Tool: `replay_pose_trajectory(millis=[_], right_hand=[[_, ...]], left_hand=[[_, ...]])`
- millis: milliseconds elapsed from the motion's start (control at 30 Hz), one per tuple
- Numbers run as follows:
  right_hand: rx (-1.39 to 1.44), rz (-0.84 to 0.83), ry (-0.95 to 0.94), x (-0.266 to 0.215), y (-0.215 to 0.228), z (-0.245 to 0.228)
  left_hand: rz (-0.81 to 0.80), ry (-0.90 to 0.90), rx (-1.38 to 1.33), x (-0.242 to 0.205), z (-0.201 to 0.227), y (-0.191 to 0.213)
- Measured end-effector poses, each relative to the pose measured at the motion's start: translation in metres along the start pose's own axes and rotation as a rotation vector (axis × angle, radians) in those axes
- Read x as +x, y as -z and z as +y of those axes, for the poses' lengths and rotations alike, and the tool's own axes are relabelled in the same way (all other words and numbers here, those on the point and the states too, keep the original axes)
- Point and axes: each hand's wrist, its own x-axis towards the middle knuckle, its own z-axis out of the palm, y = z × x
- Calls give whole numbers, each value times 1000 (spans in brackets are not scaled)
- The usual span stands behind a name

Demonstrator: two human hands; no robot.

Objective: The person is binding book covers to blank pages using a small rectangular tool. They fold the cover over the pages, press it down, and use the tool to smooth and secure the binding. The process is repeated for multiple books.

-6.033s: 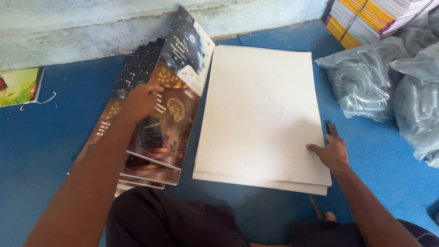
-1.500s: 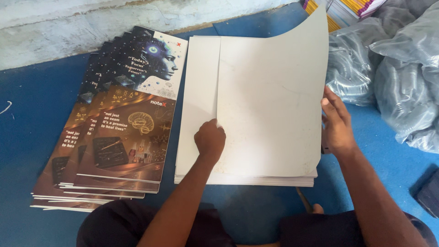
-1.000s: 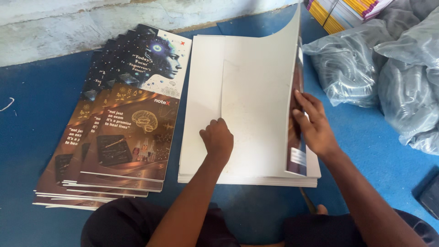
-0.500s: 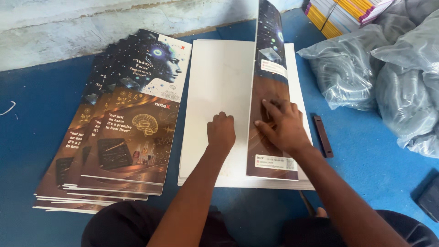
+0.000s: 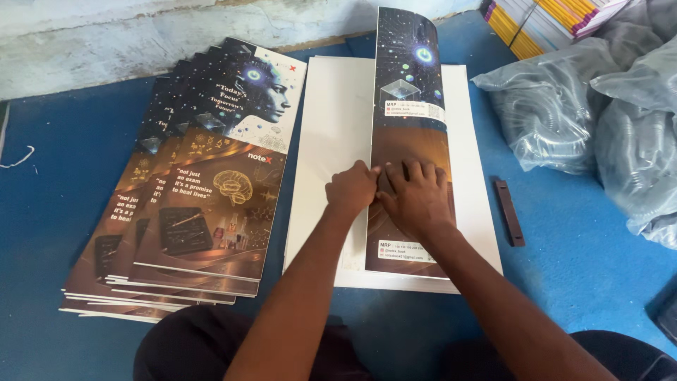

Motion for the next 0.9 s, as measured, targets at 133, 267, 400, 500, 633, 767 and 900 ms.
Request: replay_pose_trajectory(millis=[133,267,400,500,633,767,900], right_hand=[[-7,-17,-10,2,-7,-4],[56,-17,50,4,-8,5],[184,24,83,12,-3,26],[272,90,16,18,0,44],[565,-1,-188,27,-5,73],[828,34,-224,26,-30,87],[851,64,-184,20,-50,87]], left_hand=[[12,43,-7,-3,6,-2],[-1,99,-38,1,4,2],[-14,140,-40,3,7,7],[-15,163,-48,4,10,9],[-15,171,-73,5,9,15],[-10,166,-77,5,9,18],[15,168,-75,4,4,13]])
